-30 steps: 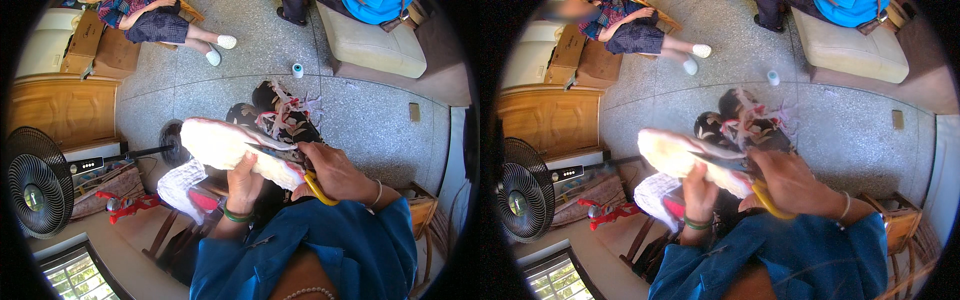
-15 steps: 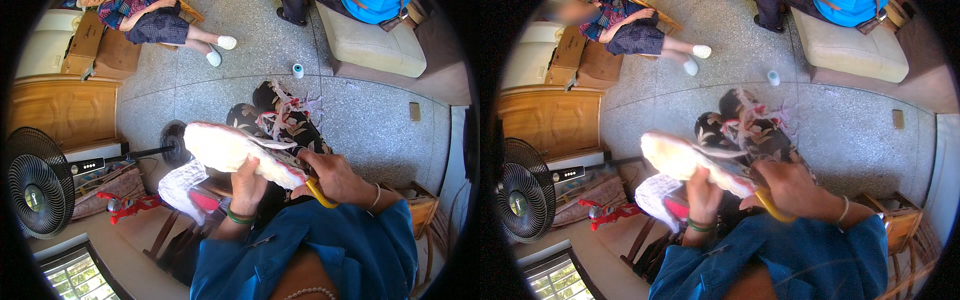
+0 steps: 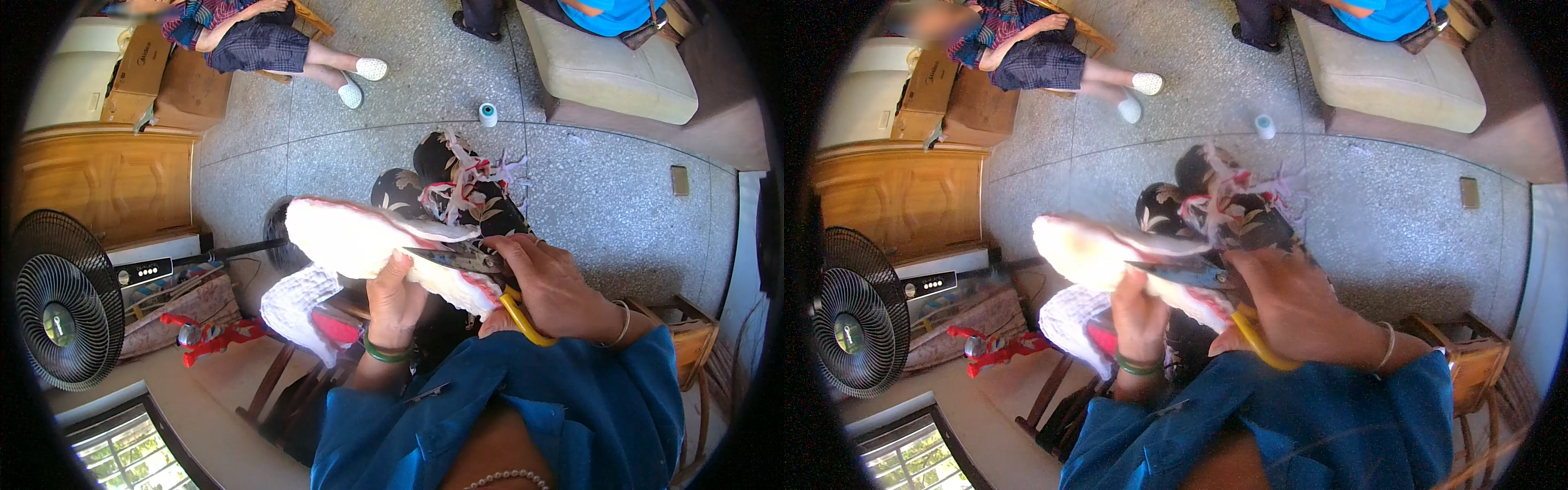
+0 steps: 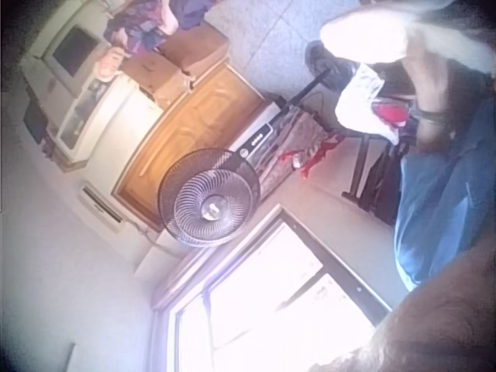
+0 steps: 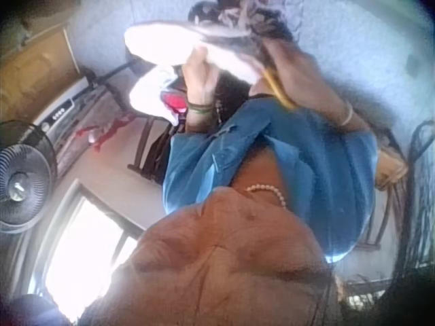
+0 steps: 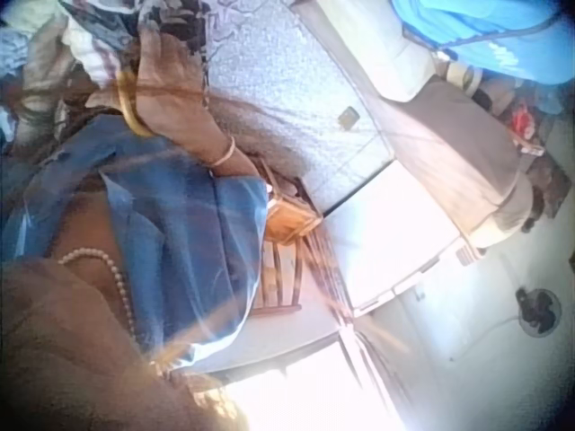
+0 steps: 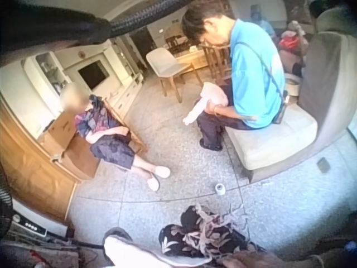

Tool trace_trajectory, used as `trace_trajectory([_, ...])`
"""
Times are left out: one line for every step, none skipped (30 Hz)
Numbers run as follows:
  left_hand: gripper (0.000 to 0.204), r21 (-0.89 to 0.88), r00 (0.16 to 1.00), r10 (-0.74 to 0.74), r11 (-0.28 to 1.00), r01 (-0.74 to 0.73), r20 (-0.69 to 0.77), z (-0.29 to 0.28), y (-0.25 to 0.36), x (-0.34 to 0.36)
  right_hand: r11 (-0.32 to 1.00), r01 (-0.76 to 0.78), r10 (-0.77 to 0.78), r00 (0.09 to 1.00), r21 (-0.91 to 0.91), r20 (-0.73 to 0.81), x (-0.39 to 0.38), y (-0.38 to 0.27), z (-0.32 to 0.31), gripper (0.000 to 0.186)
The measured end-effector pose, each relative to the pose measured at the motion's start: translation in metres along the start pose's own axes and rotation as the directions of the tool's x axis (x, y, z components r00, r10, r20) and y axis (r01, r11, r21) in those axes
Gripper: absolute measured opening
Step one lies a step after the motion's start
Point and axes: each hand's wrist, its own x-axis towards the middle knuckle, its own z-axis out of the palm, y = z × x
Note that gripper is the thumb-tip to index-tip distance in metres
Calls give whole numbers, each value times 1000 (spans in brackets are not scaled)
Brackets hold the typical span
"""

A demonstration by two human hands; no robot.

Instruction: The person uses yellow-handled scissors to trim the edges of a pink and white fabric item. They repeatedly adjust the fabric and cut along the perimeter, removing excess material while seated on the floor in a living room.

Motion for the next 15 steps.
trace_trajectory([49, -2, 1000, -18, 1000, 18, 8, 0, -1, 0, 1000, 2, -2, 1000, -2, -5, 0, 0, 0, 86])
trace_trajectory([49, -3, 999, -37, 999, 37, 16, -1, -1, 0, 1000, 16, -17, 1000, -2, -12, 1, 0, -1, 86])
trace_trajectory([49, -3, 998, -56, 998, 56, 25, -1, -2, -1, 1000, 30, -30, 999, 0, -20, 2, 1, -1, 87])
trace_trajectory([49, -12, 998, -66, 998, 66, 20, 1, -3, -2, 999, 43, -43, 999, 1, -29, 4, 1, -1, 87])
trace_trajectory([49, -21, 997, -76, 997, 76, 15, 4, -4, -4, 999, 47, -47, 999, 12, -24, 6, 1, -1, 87])
trace_trajectory([50, -31, 996, -85, 996, 86, 12, 5, -7, -6, 998, 52, -51, 998, 22, -20, 8, 1, 0, 86])
trace_trajectory([50, -34, 995, -100, 994, 100, -2, 3, -10, -7, 998, 56, -56, 998, 32, -16, 10, 1, 1, 86])
trace_trajectory([50, -38, 993, -115, 993, 114, -15, -1, -13, -7, 998, 57, -56, 998, 24, -26, 10, 1, 2, 86])
trace_trajectory([50, -42, 991, -131, 991, 129, -30, -2, -15, -7, 998, 55, -55, 998, 16, -36, 9, 1, 3, 86])
trace_trajectory([51, -52, 990, -136, 989, 135, -25, -1, -16, -8, 998, 54, -54, 998, 9, -45, 9, 0, 5, 86])
trace_trajectory([51, -63, 990, -142, 988, 140, -20, 1, -15, -9, 998, 50, -49, 998, 32, -36, 9, 0, 6, 86])
trace_trajectory([51, -75, 989, -147, 986, 146, -15, 2, -15, -9, 998, 45, -43, 999, 54, -26, 8, 0, 7, 86])
trace_trajectory([51, -75, 988, -153, 985, 152, -8, 0, -17, -9, 996, 39, -38, 999, 76, -16, 8, 0, 9, 86])
trace_trajectory([51, -75, 987, -159, 984, 159, -2, -5, -19, -9, 997, 39, -37, 999, 71, -29, 7, 1, 10, 86])
trace_trajectory([51, -75, 986, -165, 983, 165, 5, -8, -20, -9, 997, 40, -37, 998, 67, -42, 7, 1, 13, 86])
